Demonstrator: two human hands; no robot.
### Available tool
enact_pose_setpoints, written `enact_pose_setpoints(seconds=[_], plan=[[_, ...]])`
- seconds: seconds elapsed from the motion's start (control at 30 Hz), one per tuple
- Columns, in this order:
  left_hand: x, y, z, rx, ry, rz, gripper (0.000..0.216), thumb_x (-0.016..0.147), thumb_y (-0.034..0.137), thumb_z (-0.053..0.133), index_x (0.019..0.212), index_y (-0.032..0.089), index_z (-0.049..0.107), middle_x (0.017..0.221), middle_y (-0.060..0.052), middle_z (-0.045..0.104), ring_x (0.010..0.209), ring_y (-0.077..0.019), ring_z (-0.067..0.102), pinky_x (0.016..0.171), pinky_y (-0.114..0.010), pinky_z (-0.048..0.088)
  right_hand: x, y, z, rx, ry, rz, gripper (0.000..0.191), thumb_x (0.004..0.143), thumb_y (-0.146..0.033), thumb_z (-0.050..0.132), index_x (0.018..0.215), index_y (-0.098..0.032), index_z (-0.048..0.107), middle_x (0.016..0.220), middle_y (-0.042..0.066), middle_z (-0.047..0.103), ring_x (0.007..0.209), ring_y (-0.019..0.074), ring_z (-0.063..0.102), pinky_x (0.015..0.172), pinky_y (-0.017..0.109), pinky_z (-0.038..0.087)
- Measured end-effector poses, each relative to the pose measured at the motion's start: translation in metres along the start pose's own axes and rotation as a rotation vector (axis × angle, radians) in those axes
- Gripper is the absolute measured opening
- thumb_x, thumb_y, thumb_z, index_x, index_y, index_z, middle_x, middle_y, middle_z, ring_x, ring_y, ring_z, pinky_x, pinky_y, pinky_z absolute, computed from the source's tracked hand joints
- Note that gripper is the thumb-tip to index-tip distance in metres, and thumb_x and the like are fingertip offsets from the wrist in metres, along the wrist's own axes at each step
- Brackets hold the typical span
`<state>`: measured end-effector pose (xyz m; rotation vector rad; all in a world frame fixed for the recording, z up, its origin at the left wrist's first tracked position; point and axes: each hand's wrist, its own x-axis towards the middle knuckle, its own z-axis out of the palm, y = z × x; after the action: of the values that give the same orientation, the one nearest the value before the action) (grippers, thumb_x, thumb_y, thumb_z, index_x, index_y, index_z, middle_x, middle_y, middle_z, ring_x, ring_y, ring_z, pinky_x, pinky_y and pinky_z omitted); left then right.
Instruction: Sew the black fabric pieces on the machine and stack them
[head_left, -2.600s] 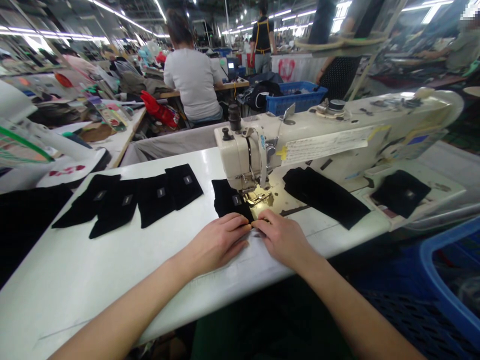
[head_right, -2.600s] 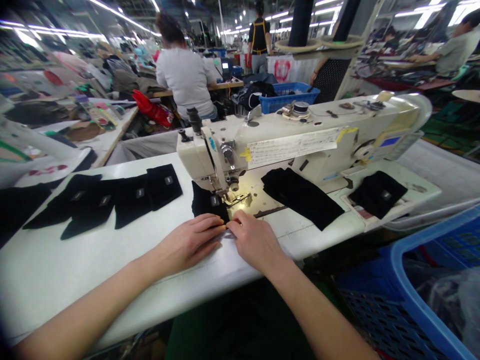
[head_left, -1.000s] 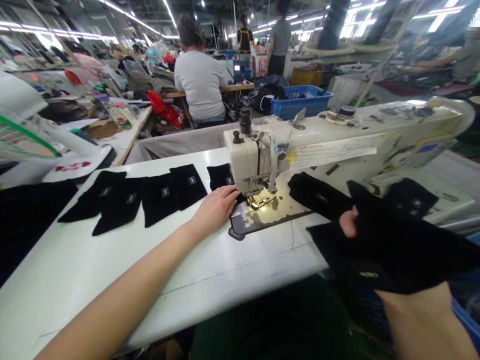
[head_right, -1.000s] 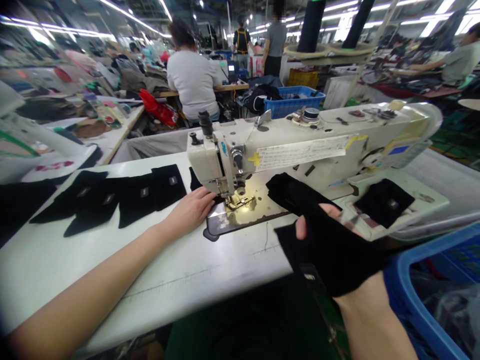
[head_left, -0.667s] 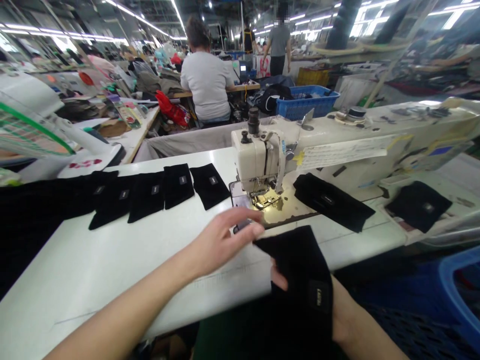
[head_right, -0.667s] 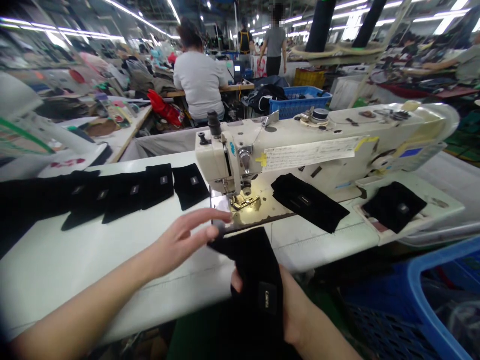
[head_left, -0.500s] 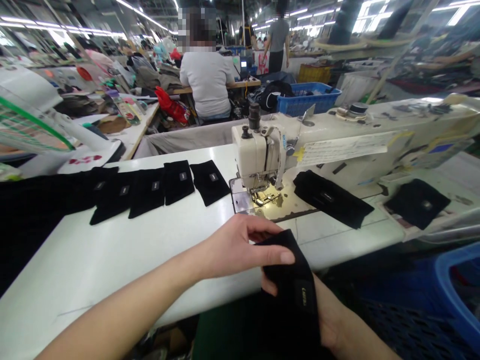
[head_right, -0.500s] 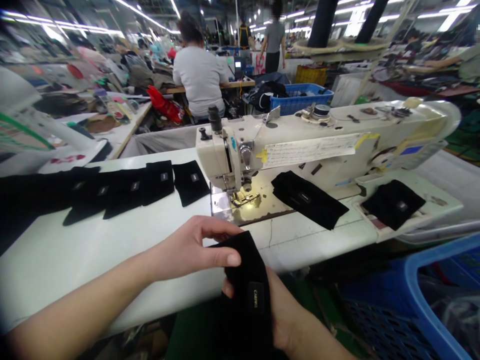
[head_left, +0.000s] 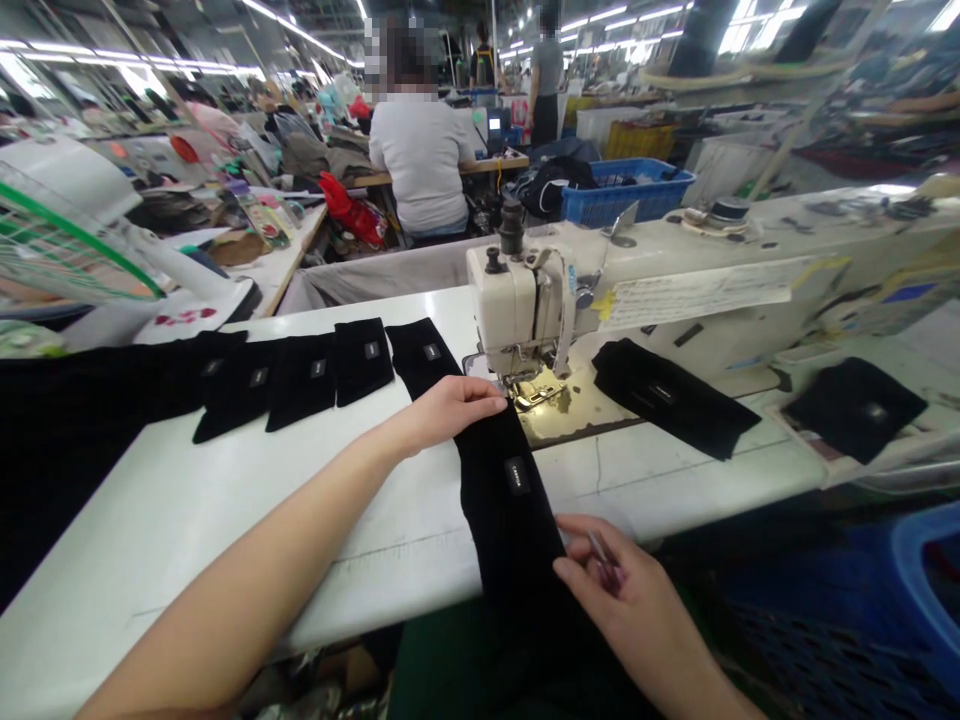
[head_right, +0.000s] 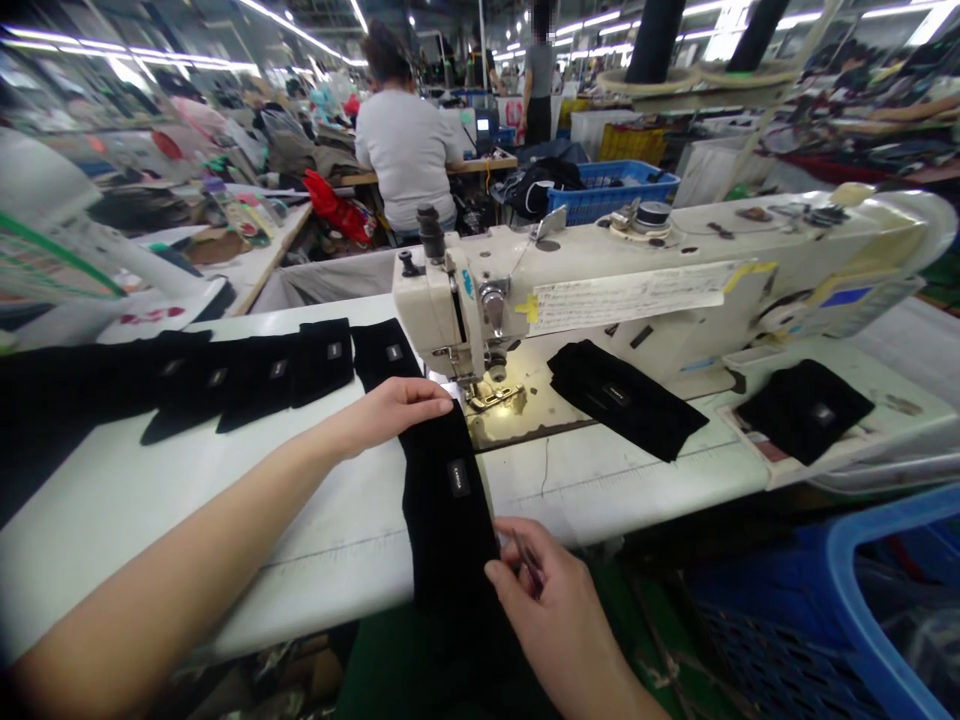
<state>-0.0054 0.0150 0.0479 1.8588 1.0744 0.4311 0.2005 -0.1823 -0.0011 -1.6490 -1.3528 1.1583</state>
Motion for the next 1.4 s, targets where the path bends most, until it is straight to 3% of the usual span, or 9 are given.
enact_pose_setpoints(seconds=[0.13, 0.3, 0.37, 0.47, 0.73, 1.4], plan=[[0.010, -0.007, 0.012, 0.291, 0.149, 0.099, 0.019, 0.089, 0.028, 0.061, 0.077, 0.017, 0.072, 0.074, -0.001, 0.066, 0.072, -0.0161, 0.060, 0.067, -0.028, 0.045, -0.002, 0.004, 0.006, -0.092, 0.014, -0.309, 0.017, 0.094, -0.030, 0.052, 0.102, -0.023, 0.065, 0.084, 0.004, 0.069, 0.069, 0.0161, 0.066, 0.062, 0.025, 0.054], [0.009, -0.015, 0.030, 0.737, 0.361, 0.288, 0.009, 0.088, 0.025, 0.069, 0.091, 0.018, 0.073, 0.097, -0.009, 0.067, 0.093, -0.0263, 0.062, 0.081, -0.039, 0.050, 0.002, 0.008, 0.003, -0.142, -0.032, -0.583, 0.028, 0.093, -0.014, 0.052, 0.117, -0.025, 0.062, 0.099, 0.005, 0.069, 0.079, 0.0159, 0.068, 0.067, 0.024, 0.057], [0.005, -0.018, 0.034, 0.790, 0.374, 0.328, 0.009, 0.091, 0.024, 0.066, 0.093, 0.017, 0.071, 0.098, -0.010, 0.065, 0.093, -0.0262, 0.060, 0.082, -0.040, 0.050, 0.004, 0.010, 0.000, -0.200, -0.025, -0.681, 0.038, 0.091, -0.006, 0.049, 0.122, -0.025, 0.060, 0.103, 0.006, 0.070, 0.085, 0.0167, 0.069, 0.073, 0.025, 0.059], [0.000, -0.022, 0.036, 0.756, 0.288, 0.388, 0.018, 0.097, 0.020, 0.055, 0.089, 0.015, 0.070, 0.093, -0.009, 0.063, 0.089, -0.0227, 0.059, 0.081, -0.036, 0.051, 0.008, 0.013, -0.004, -0.298, 0.014, -0.795, 0.046, 0.089, 0.001, 0.043, 0.125, -0.023, 0.060, 0.103, 0.007, 0.071, 0.090, 0.0180, 0.070, 0.075, 0.028, 0.059], [0.003, -0.032, 0.029, 0.728, 0.269, 0.489, 0.019, 0.098, 0.021, 0.054, 0.102, 0.014, 0.072, 0.097, -0.010, 0.062, 0.090, -0.0222, 0.057, 0.084, -0.037, 0.052, 0.016, 0.022, -0.002, -0.409, 0.142, -0.898, 0.029, 0.094, -0.004, 0.049, 0.116, -0.016, 0.063, 0.099, 0.009, 0.071, 0.086, 0.0189, 0.070, 0.074, 0.029, 0.059], [0.007, -0.039, 0.027, 0.672, 0.296, 0.514, 0.020, 0.097, 0.020, 0.056, 0.108, 0.014, 0.071, 0.102, -0.010, 0.062, 0.095, -0.0230, 0.057, 0.088, -0.039, 0.052, 0.016, 0.020, 0.000, -0.526, 0.078, -0.789, 0.027, 0.101, -0.011, 0.040, 0.113, -0.018, 0.062, 0.104, 0.008, 0.069, 0.082, 0.0175, 0.068, 0.065, 0.027, 0.051]])
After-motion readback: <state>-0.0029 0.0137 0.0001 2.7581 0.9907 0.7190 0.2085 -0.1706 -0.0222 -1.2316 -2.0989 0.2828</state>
